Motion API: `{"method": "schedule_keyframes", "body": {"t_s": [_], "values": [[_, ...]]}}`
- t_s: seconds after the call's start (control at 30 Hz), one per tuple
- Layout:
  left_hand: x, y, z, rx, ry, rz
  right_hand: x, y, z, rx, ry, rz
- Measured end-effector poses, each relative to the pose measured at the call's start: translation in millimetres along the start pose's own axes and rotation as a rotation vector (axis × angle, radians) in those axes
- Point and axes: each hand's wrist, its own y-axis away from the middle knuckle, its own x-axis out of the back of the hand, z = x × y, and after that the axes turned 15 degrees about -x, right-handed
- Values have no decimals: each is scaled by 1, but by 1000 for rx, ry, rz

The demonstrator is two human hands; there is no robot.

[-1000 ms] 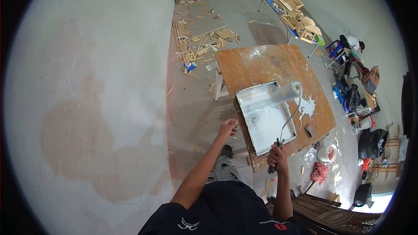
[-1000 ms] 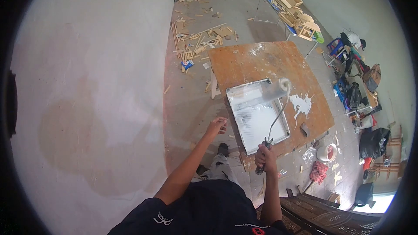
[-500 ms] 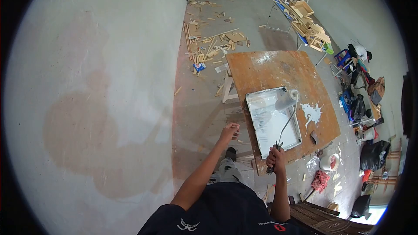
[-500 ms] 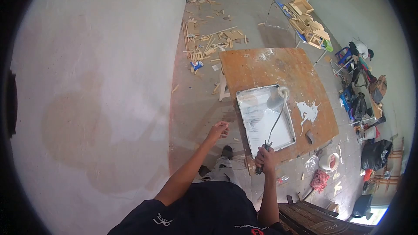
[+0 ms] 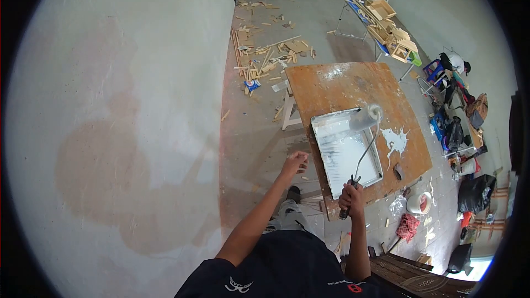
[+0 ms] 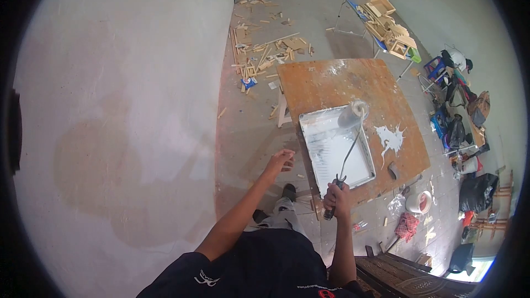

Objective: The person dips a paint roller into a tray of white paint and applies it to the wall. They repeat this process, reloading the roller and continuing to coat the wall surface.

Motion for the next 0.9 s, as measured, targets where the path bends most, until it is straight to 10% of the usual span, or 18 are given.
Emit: {"method": "schedule_keyframes", "body": {"t_s": [0.9], "values": [[-46, -48, 33, 2, 58, -40, -23, 54, -67, 167, -46, -167]]}}
